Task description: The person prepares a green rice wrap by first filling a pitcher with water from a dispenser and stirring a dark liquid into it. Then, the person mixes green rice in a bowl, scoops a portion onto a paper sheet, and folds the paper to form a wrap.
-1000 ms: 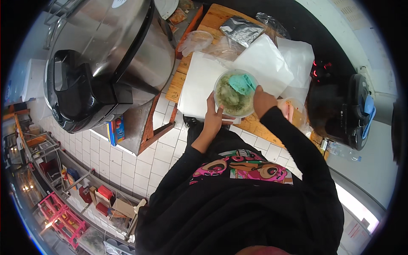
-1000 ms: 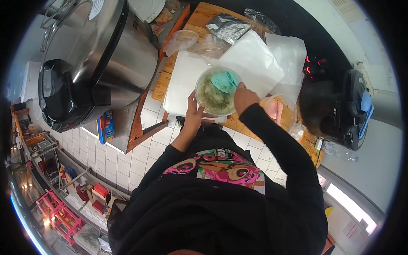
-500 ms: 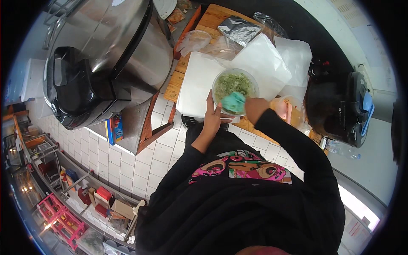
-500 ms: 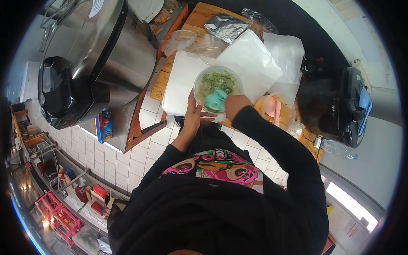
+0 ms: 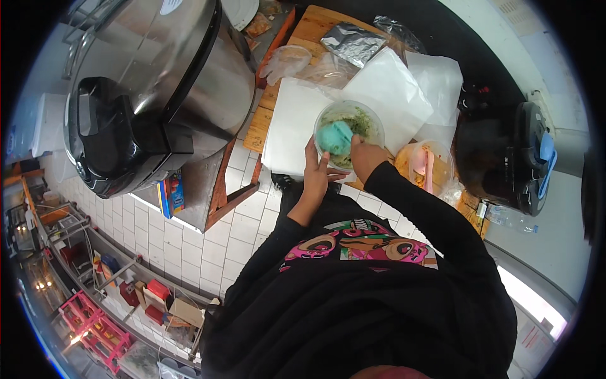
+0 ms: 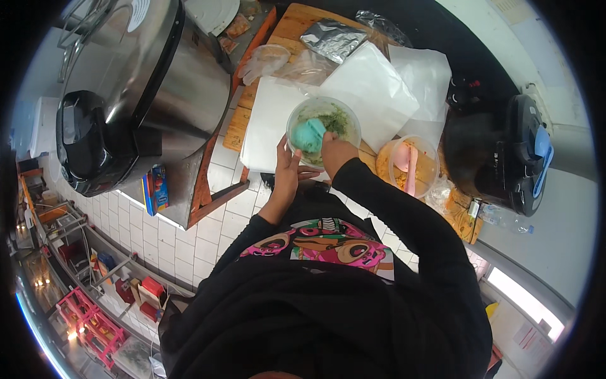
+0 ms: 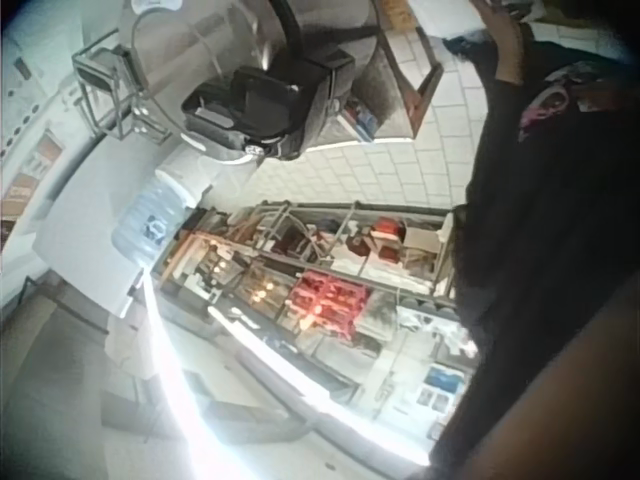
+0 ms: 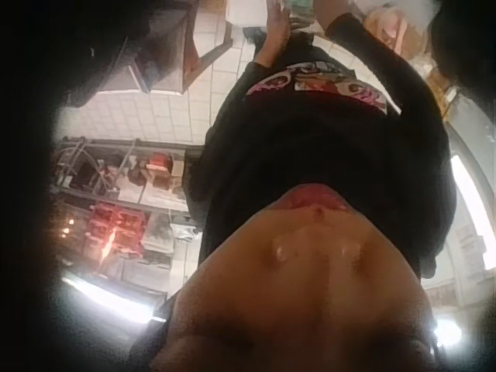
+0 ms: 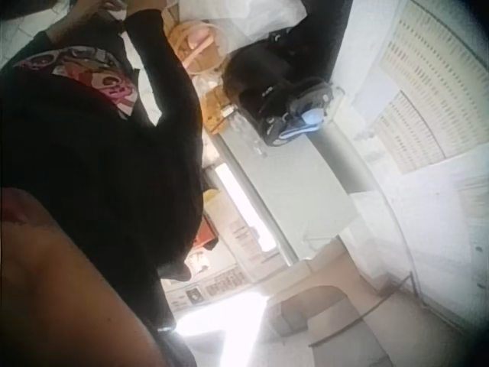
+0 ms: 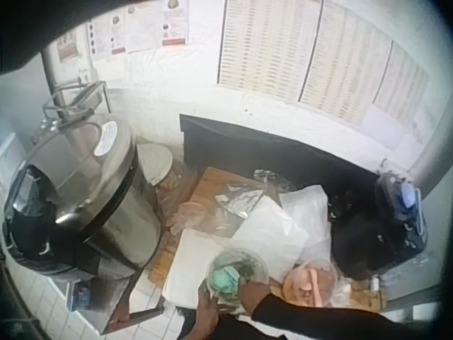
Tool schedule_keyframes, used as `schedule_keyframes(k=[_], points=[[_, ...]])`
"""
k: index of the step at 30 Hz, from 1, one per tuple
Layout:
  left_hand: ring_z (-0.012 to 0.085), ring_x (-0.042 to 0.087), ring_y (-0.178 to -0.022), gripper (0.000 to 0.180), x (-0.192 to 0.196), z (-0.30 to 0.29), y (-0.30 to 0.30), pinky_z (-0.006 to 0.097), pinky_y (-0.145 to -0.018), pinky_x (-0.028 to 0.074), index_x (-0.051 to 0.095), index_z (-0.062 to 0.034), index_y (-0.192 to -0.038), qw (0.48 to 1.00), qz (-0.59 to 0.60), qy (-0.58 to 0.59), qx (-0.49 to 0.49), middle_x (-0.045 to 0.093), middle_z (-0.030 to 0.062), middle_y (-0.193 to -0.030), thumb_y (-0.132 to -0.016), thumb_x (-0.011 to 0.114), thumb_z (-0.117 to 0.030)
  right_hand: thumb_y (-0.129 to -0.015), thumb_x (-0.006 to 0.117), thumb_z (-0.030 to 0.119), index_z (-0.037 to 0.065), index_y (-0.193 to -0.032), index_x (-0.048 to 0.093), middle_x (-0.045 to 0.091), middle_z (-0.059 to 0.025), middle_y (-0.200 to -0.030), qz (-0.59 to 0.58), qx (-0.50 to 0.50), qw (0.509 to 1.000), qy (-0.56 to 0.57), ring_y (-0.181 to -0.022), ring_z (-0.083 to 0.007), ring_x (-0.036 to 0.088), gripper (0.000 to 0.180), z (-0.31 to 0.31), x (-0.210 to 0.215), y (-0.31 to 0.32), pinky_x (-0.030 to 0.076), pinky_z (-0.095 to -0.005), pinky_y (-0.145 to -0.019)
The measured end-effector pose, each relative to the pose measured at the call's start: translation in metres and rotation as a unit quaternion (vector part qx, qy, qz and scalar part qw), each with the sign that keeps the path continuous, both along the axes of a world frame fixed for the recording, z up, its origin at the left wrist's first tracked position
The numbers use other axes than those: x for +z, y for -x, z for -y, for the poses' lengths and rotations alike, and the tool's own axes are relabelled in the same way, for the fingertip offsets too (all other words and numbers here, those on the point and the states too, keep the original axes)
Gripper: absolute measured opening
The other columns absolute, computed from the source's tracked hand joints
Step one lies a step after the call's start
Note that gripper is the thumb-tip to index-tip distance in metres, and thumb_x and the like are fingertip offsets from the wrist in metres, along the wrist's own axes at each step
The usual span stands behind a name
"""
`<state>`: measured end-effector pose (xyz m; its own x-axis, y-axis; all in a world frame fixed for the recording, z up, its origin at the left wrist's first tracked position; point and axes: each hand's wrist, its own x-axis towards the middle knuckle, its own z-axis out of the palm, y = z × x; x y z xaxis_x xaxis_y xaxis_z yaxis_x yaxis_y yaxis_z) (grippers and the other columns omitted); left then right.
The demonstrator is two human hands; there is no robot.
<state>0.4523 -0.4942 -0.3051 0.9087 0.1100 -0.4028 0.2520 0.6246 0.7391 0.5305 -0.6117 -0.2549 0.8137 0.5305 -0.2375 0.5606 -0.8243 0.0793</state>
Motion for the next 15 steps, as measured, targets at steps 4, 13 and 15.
schedule_keyframes(k=[4,13,15], points=[[0.0329,0.064,-0.073,0.051,-0.001,-0.006,0.0,0.032,-0.055,0.057,0.005,-0.0169,-0.134,1.0,-0.026,0.005,-0.015,0.031,0.0178,-0.133,-0.093,0.035,-0.018,-0.079,0.047,0.009,0.0,-0.088,0.044,0.06,-0.0148,-0.061,-0.041,0.116,0.992,0.033,-0.054,-0.0271,0.062,0.014,0.037,0.01,-0.02,0.049,-0.0339,-0.047],[0.0347,0.063,-0.075,0.052,0.007,0.003,-0.002,0.034,-0.054,0.057,0.004,-0.0181,-0.134,1.0,0.0,-0.011,0.003,0.031,0.0191,-0.133,-0.093,0.035,-0.018,-0.079,0.047,0.009,-0.002,-0.087,0.046,0.061,-0.0167,-0.068,-0.019,-0.066,0.997,0.023,-0.063,-0.0298,0.064,0.014,0.016,-0.016,-0.018,0.051,-0.0368,-0.056],[0.0347,0.063,-0.073,0.05,0.003,0.001,-0.001,0.033,-0.053,0.057,0.006,-0.02,-0.134,1.0,-0.004,0.009,0.016,0.028,0.0182,-0.134,-0.093,0.034,-0.016,-0.08,0.046,0.01,-0.002,-0.088,0.046,0.061,-0.0168,-0.068,-0.077,-0.038,0.995,0.047,-0.064,-0.03,0.063,0.015,0.018,0.002,-0.017,0.051,-0.0376,-0.056]])
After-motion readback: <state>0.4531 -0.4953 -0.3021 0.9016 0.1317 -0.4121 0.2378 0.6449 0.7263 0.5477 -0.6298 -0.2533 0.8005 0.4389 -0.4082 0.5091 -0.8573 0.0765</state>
